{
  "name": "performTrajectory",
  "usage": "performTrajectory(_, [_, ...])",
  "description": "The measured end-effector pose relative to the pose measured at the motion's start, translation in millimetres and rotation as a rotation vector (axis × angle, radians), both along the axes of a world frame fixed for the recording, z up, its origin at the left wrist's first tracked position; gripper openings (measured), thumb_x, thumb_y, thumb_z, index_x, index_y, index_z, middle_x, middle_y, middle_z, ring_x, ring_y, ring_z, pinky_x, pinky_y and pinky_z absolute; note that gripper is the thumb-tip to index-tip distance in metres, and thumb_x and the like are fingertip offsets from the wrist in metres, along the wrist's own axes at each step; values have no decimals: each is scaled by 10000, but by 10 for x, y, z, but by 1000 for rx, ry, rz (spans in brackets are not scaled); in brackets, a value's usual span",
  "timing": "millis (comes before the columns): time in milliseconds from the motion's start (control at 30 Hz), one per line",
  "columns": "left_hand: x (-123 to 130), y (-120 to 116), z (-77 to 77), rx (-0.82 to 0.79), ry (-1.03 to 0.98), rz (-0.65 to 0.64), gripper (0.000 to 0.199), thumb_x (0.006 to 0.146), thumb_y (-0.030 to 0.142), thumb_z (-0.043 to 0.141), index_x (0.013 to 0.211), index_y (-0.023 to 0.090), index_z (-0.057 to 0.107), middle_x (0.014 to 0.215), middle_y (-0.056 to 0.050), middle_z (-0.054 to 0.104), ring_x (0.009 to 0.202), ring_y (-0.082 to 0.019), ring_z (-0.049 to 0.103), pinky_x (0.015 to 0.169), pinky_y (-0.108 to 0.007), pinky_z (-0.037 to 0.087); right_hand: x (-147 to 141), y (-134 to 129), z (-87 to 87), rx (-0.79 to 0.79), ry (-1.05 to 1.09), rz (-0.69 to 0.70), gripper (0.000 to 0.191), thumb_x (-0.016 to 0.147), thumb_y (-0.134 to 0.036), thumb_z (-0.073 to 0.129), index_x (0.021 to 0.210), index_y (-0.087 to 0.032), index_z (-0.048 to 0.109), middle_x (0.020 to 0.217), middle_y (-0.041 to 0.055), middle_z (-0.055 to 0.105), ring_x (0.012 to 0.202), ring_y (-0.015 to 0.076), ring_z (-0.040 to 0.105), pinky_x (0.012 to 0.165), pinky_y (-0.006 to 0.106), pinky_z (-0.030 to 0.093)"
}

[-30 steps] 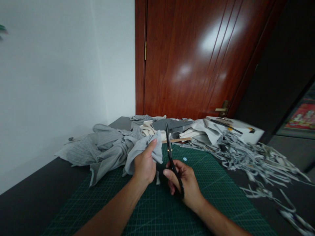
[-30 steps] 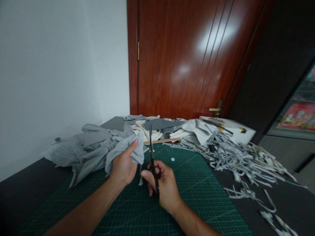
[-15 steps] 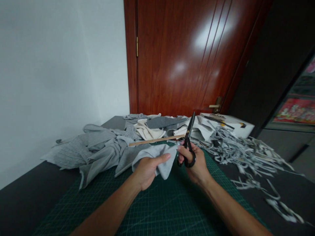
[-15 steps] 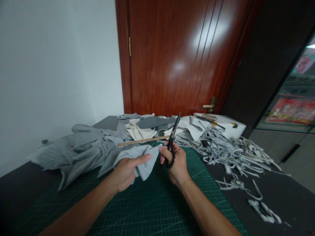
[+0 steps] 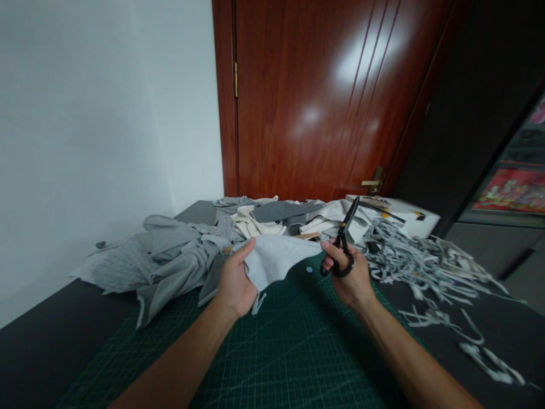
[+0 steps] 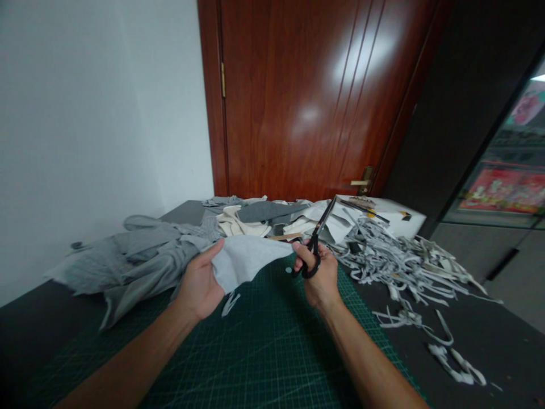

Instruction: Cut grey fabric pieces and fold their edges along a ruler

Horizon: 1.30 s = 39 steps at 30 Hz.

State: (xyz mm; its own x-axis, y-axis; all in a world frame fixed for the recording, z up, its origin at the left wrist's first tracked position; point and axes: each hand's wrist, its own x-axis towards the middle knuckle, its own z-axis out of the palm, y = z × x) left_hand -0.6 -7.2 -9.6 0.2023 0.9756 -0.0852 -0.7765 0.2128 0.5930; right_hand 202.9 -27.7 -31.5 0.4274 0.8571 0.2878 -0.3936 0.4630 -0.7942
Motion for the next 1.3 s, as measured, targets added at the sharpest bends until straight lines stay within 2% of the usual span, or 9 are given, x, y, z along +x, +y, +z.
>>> performTrajectory(300, [-120, 77, 10, 145, -51, 46, 204, 918, 290, 661, 1029, 141, 746, 1055, -150, 802, 1062, -343, 755, 969, -497, 586, 133, 45, -30, 8, 8, -39, 440, 578, -270, 1011, 832, -175, 665, 554, -94, 567, 429, 76, 495, 414, 205, 401])
performTrajectory(500, [-219, 236, -28, 230, -61, 232, 70, 840, 69, 690, 842, 139, 702, 877, -64, 780, 814, -162, 748, 794, -260, 580, 205, 69, -47, 12, -8, -49, 436, 579, -275, 1013, 829, -165, 673, 539, -93, 555, 427, 74, 504, 417, 202, 398])
performTrajectory(800, [-182, 279, -113, 126, 165, 113, 234, 754, -34, 723, 859, 161, 648, 826, -72, 774, 770, -185, 754, 750, -285, 589, 164, 58, -68, 15, -40, 1, 400, 605, -261, 1008, 824, -163, 688, 535, -85, 564, 432, 76, 494, 422, 191, 393])
performTrajectory(900, [-104, 262, -195, 128, 253, 13, 242, 701, -60, 731, 794, 146, 646, 766, -67, 752, 681, -160, 729, 685, -250, 575, 156, 50, -62, 17, -44, 13, 391, 620, -260, 1003, 833, -162, 689, 537, -85, 561, 439, 74, 491, 427, 185, 393])
performTrajectory(1000, [-163, 192, -160, 159, 346, -118, 238, 670, -27, 726, 818, 151, 673, 730, -54, 742, 587, -158, 705, 572, -237, 543, 181, 44, -34, 21, -46, 21, 377, 632, -268, 997, 823, -162, 690, 538, -84, 551, 447, 72, 480, 428, 183, 390])
performTrajectory(1100, [-433, 112, 50, 234, 559, -341, 434, 638, 33, 777, 1040, 178, 703, 696, -45, 752, 428, -180, 651, 408, -236, 429, 250, 12, 54, 24, -52, 55, 370, 632, -280, 992, 814, -165, 691, 536, -88, 523, 454, 73, 447, 420, 182, 382])
performTrajectory(1167, [-636, 110, 214, 453, 1025, -691, 496, 756, 248, 811, 1220, 194, 644, 817, -72, 798, 456, -192, 679, 442, -254, 454, 315, -33, 151, 21, -70, 106, 359, 638, -282, 987, 815, -162, 698, 530, -90, 500, 454, 70, 414, 413, 175, 372])
performTrajectory(1233, [-741, 173, 307, 568, 1260, -635, 476, 837, 437, 739, 1222, 181, 624, 872, -88, 803, 531, -199, 699, 495, -265, 454, 382, -86, 266, 11, -99, 174, 343, 654, -283, 978, 827, -155, 711, 510, -92, 477, 446, 65, 385, 407, 167, 360])
performTrajectory(1300, [-693, 287, 285, 604, 1390, -339, 433, 843, 506, 676, 1115, 170, 642, 849, -85, 780, 596, -213, 687, 567, -297, 466, 433, -131, 379, 0, -131, 240, 331, 669, -281, 970, 851, -151, 726, 488, -94, 459, 437, 64, 371, 402, 161, 350])
